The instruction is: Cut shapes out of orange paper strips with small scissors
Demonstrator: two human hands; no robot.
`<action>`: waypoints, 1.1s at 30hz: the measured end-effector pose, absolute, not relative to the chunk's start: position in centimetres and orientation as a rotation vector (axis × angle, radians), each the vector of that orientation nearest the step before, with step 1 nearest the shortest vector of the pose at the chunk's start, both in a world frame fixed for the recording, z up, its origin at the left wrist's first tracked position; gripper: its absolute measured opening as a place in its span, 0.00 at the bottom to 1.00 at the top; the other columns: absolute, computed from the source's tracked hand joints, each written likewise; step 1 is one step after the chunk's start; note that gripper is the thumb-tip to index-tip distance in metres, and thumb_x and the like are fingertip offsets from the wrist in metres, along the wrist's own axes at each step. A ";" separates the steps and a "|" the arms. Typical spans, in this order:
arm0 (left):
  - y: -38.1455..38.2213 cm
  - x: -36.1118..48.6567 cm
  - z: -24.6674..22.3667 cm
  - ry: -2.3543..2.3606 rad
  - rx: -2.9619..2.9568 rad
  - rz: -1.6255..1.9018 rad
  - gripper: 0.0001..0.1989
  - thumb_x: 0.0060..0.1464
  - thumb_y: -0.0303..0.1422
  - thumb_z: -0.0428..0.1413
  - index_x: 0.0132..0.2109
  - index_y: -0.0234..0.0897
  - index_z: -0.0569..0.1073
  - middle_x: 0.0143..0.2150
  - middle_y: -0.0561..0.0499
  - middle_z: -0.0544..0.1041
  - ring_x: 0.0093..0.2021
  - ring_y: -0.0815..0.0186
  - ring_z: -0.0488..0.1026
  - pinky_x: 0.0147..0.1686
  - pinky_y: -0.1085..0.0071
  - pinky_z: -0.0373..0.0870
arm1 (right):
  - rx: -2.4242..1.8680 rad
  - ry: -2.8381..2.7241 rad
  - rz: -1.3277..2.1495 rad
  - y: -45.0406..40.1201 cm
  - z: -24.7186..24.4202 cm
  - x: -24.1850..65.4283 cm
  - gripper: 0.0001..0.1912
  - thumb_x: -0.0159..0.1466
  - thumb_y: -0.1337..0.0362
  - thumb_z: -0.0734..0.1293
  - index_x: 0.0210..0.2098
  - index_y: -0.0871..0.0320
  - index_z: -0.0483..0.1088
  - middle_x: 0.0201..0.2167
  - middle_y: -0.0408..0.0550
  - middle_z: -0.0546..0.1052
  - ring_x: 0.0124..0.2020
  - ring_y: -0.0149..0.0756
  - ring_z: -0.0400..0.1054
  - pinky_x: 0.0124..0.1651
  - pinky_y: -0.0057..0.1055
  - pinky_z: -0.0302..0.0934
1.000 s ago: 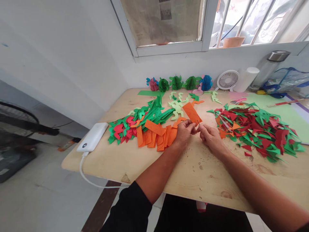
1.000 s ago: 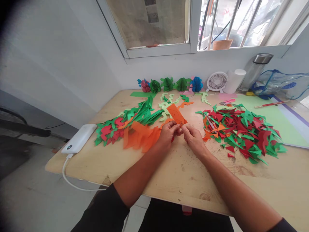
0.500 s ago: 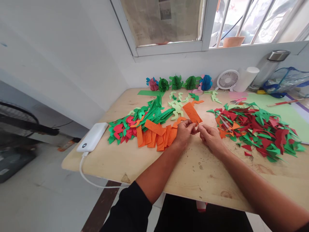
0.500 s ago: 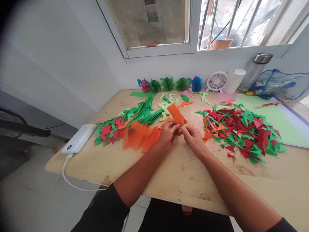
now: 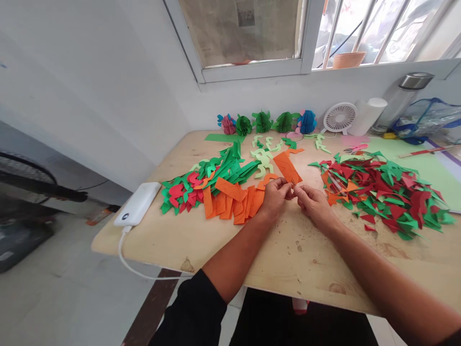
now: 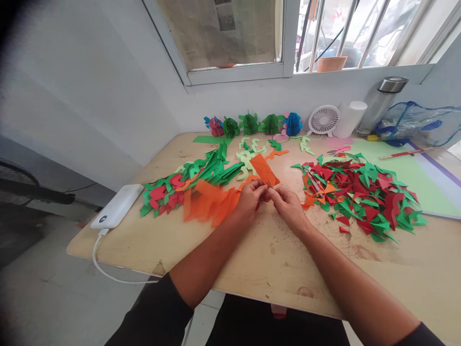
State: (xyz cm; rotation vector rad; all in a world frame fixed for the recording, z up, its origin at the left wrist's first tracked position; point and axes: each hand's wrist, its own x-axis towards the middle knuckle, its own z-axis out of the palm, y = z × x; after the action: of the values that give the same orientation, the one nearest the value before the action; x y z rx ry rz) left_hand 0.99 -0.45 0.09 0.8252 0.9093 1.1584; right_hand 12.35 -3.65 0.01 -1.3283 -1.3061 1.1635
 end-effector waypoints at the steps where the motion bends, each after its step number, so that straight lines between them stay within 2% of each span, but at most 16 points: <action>1: -0.5 1.0 0.1 0.913 0.822 1.159 0.10 0.41 0.30 0.59 0.21 0.35 0.64 0.18 0.58 0.62 0.20 0.76 0.60 0.28 0.74 0.64 | -1.331 -1.309 1.162 -3.6 0.0 12.4 0.24 0.56 0.41 0.64 0.25 0.58 0.69 0.15 0.37 0.58 0.15 0.25 0.47 0.16 0.26 0.41; 10: -0.6 1.0 0.3 0.940 0.829 1.151 0.06 0.42 0.28 0.56 0.23 0.34 0.66 0.18 0.57 0.62 0.21 0.76 0.59 0.26 0.75 0.62 | -1.332 -1.335 1.144 -3.4 -0.7 12.6 0.23 0.58 0.43 0.63 0.26 0.58 0.70 0.17 0.39 0.61 0.15 0.25 0.48 0.15 0.25 0.41; 33: -0.5 1.0 0.1 0.921 0.855 1.153 0.07 0.43 0.27 0.55 0.22 0.34 0.64 0.18 0.57 0.63 0.20 0.76 0.60 0.25 0.75 0.59 | -1.330 -1.352 1.135 -3.5 -0.7 12.6 0.22 0.59 0.44 0.63 0.26 0.58 0.69 0.16 0.36 0.57 0.15 0.24 0.47 0.16 0.26 0.41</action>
State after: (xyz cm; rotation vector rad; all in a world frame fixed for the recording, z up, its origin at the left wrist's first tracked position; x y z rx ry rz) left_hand 1.03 -0.46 0.07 0.8549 0.9206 1.1532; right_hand 12.59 -3.47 -0.75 -1.3295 -1.3524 1.1348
